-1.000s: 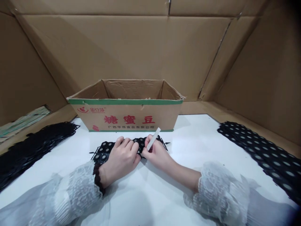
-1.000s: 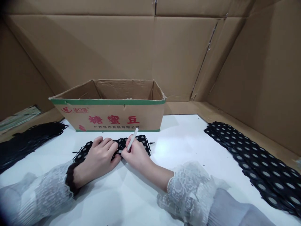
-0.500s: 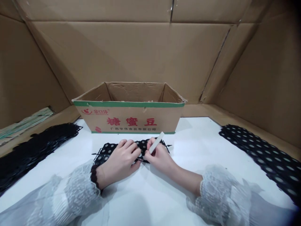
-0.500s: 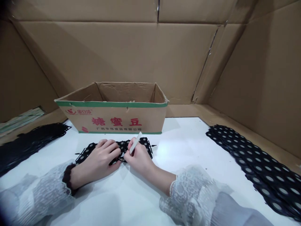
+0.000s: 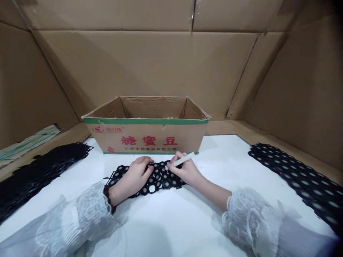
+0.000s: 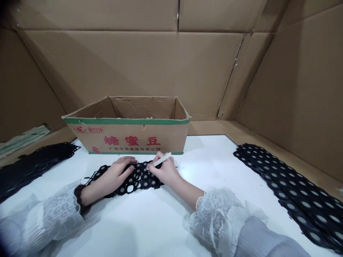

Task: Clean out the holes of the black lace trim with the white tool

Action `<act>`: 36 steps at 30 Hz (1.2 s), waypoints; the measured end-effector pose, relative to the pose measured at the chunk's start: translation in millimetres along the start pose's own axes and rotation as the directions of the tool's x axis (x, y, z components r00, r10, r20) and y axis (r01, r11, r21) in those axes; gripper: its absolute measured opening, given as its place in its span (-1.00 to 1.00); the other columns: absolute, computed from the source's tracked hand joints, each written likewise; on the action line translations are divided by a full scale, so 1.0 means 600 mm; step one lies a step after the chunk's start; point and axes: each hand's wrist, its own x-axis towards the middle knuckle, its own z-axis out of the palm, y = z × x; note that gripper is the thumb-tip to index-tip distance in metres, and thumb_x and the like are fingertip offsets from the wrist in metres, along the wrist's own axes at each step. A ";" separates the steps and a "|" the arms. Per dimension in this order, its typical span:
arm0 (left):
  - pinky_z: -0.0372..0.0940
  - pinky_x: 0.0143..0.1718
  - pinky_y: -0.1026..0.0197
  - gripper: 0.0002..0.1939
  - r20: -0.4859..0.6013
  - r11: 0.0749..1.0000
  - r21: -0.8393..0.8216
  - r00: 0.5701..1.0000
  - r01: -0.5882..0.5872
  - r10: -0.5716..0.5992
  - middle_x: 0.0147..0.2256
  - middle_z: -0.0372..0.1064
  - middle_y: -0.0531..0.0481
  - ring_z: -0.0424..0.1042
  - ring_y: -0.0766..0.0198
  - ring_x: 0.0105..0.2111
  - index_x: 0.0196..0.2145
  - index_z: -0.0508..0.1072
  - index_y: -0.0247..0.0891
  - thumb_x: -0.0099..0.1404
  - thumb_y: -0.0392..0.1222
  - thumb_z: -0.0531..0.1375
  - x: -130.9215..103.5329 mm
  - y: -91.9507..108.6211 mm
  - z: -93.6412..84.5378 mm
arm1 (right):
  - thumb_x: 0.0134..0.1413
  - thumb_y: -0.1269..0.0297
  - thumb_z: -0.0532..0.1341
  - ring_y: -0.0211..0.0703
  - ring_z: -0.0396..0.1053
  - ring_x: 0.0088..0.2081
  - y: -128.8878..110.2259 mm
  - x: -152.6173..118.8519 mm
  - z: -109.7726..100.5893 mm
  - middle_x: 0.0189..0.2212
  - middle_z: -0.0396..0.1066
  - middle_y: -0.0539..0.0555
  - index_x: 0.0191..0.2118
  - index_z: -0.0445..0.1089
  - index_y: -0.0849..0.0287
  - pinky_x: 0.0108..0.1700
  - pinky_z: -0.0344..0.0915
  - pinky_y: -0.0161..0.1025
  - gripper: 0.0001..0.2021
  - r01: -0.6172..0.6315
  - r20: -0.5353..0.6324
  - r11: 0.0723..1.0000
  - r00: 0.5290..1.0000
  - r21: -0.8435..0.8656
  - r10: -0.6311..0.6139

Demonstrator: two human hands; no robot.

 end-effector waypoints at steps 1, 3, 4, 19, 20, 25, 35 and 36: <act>0.14 0.01 0.00 -0.74 0.023 1.000 0.004 1.000 -0.014 0.014 -0.10 0.33 -0.14 0.27 0.13 -0.04 -0.13 0.33 -0.29 0.28 -0.22 -0.04 0.000 -0.001 0.000 | -0.09 0.24 0.18 -0.10 0.23 -0.23 0.002 0.001 -0.001 -0.42 0.35 0.05 -0.52 0.22 0.15 -0.13 0.14 -0.15 -0.86 0.002 0.013 1.000 1.000 -0.026 -0.002; 0.13 0.03 -0.01 -0.74 0.037 0.999 -0.002 0.999 -0.032 0.032 -0.10 0.32 -0.15 0.26 0.12 -0.04 -0.13 0.33 -0.30 0.26 -0.24 -0.02 -0.001 0.001 -0.002 | -0.04 0.23 0.15 -0.05 0.21 -0.10 0.004 0.003 -0.003 -0.27 0.37 0.10 -0.52 0.27 0.17 -0.02 0.08 -0.09 -0.85 0.024 0.062 0.999 0.998 -0.045 -0.021; 0.15 0.01 0.00 -0.75 0.039 0.999 -0.021 0.999 -0.035 0.036 -0.12 0.33 -0.15 0.27 0.13 -0.05 -0.14 0.32 -0.31 0.25 -0.24 -0.01 -0.001 0.003 -0.003 | 0.00 0.23 0.12 -0.05 0.19 -0.05 0.003 0.002 -0.004 -0.19 0.36 0.11 -0.53 0.28 0.17 0.03 0.05 -0.07 -0.83 0.036 0.087 0.999 0.996 -0.038 -0.033; 0.24 -0.06 0.12 -0.69 0.123 0.983 -0.180 0.992 0.023 -0.001 -0.16 0.43 -0.06 0.38 0.17 -0.14 -0.19 0.41 -0.25 0.29 -0.09 -0.04 0.023 0.004 -0.023 | 0.16 0.26 -0.04 -0.20 0.26 -0.25 0.006 0.005 -0.014 -0.44 0.26 0.01 -0.57 0.24 0.18 -0.06 0.11 -0.19 -0.68 0.069 0.171 0.992 0.981 0.109 -0.087; 0.25 -0.09 0.12 -0.67 0.114 0.987 -0.159 0.993 0.014 0.005 -0.18 0.43 -0.06 0.39 0.17 -0.16 -0.20 0.41 -0.25 0.29 -0.06 -0.06 0.026 -0.003 -0.028 | 0.16 0.26 -0.04 -0.20 0.26 -0.27 0.007 0.006 -0.014 -0.45 0.26 0.01 -0.58 0.24 0.18 -0.06 0.11 -0.19 -0.68 0.060 0.171 0.991 0.982 0.121 -0.080; 0.25 -0.34 0.16 -0.62 0.154 0.990 0.136 0.987 0.029 -0.051 -0.41 0.45 -0.10 0.43 0.12 -0.37 -0.33 0.38 -0.27 0.30 0.01 -0.12 0.029 -0.021 -0.050 | 0.13 0.27 -0.03 -0.18 0.25 -0.27 0.009 0.008 -0.013 -0.45 0.26 0.01 -0.59 0.23 0.18 -0.07 0.11 -0.19 -0.69 0.051 0.156 0.991 0.985 0.123 -0.070; 0.20 -0.50 0.15 -0.59 0.046 0.775 0.625 0.986 0.094 -0.158 -0.44 0.42 -0.23 0.44 0.01 -0.48 -0.19 0.27 -0.36 0.35 -0.01 -0.20 0.021 -0.017 -0.038 | 0.06 0.29 -0.03 -0.18 0.23 -0.32 0.010 0.010 -0.013 -0.48 0.23 -0.02 -0.62 0.18 0.17 -0.10 0.11 -0.19 -0.72 -0.045 0.136 0.985 0.990 0.167 0.022; 0.21 -0.48 0.14 -0.60 0.024 0.760 0.645 0.993 0.074 -0.117 -0.41 0.41 -0.25 0.44 0.03 -0.46 -0.21 0.30 -0.36 0.35 -0.03 -0.18 0.021 -0.023 -0.033 | 0.06 0.29 -0.03 -0.18 0.23 -0.31 0.010 0.010 -0.014 -0.48 0.24 -0.01 -0.62 0.19 0.17 -0.09 0.11 -0.19 -0.73 -0.048 0.137 0.985 0.990 0.168 0.025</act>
